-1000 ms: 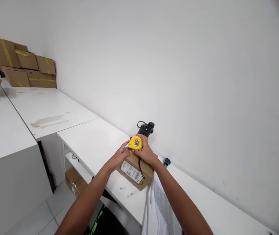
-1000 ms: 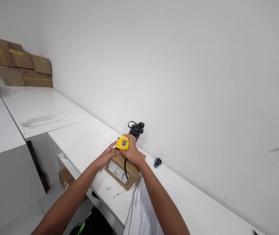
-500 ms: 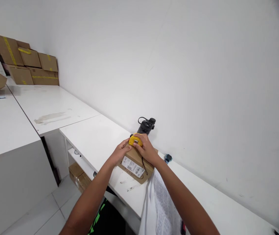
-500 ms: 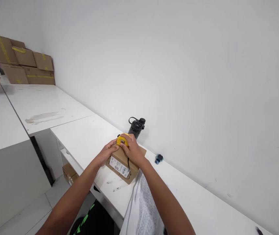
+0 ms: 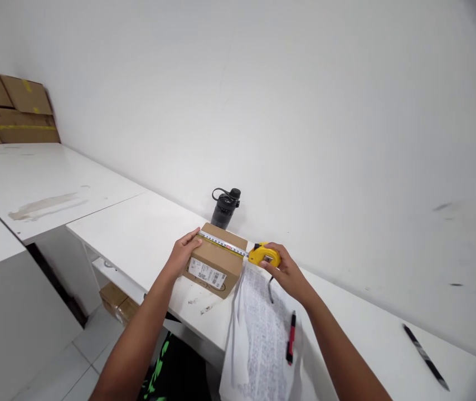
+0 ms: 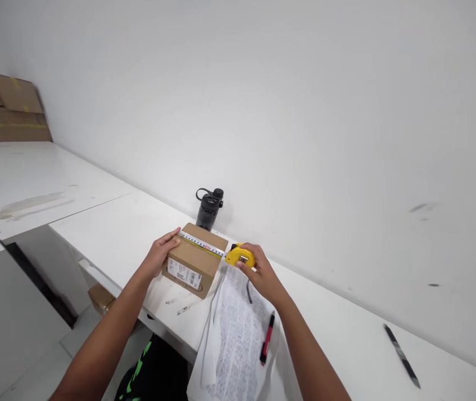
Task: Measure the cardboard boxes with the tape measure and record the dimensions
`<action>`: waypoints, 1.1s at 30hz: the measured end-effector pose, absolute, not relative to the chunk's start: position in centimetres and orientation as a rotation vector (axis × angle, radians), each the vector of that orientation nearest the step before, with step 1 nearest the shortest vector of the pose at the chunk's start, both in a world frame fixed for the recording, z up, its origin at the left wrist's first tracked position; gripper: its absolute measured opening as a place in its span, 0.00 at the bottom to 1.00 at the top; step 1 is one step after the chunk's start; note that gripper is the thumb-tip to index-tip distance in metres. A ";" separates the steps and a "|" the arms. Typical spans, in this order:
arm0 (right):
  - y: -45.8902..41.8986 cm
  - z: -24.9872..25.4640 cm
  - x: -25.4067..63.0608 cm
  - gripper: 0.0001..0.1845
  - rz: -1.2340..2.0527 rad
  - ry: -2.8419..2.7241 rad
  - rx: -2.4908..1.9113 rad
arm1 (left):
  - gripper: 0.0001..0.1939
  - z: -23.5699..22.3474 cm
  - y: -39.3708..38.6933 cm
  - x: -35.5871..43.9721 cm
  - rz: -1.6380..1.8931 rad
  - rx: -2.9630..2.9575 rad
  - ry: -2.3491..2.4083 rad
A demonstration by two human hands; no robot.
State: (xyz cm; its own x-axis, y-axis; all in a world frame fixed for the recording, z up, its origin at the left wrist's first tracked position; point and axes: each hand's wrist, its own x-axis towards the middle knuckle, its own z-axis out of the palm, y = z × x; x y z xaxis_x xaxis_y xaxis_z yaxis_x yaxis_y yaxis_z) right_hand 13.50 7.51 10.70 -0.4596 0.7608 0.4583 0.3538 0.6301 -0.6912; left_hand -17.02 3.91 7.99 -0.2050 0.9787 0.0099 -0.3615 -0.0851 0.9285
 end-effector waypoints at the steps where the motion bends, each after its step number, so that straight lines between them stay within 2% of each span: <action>1: 7.5 10.5 13.5 0.20 0.673 -2.046 -0.871 | 0.33 8.1 3.9 -17.0 1.545 0.852 1.046; 9: 6.9 11.7 11.2 0.30 0.540 -2.040 -0.959 | 0.33 8.4 3.7 -16.7 1.573 0.806 1.046; 22: 9.7 14.6 -2.9 0.29 0.519 -2.299 -0.771 | 0.35 8.5 2.9 -16.8 1.570 0.970 0.930; 27: 9.4 14.2 -3.5 0.27 0.443 -2.205 -0.815 | 0.47 8.5 2.9 -16.6 1.556 0.862 1.005; 33: 9.7 14.4 -1.7 0.25 0.268 -1.922 -1.116 | 0.45 7.1 1.5 -15.7 1.511 0.932 1.110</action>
State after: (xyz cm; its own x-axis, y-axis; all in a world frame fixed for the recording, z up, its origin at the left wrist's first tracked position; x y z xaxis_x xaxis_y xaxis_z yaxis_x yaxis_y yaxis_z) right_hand -1.70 9.66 14.39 -0.2169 0.7871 0.5774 0.5991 0.5744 -0.5578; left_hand -15.74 1.55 7.11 -0.2020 0.9791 0.0223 -0.2711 -0.0778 0.9594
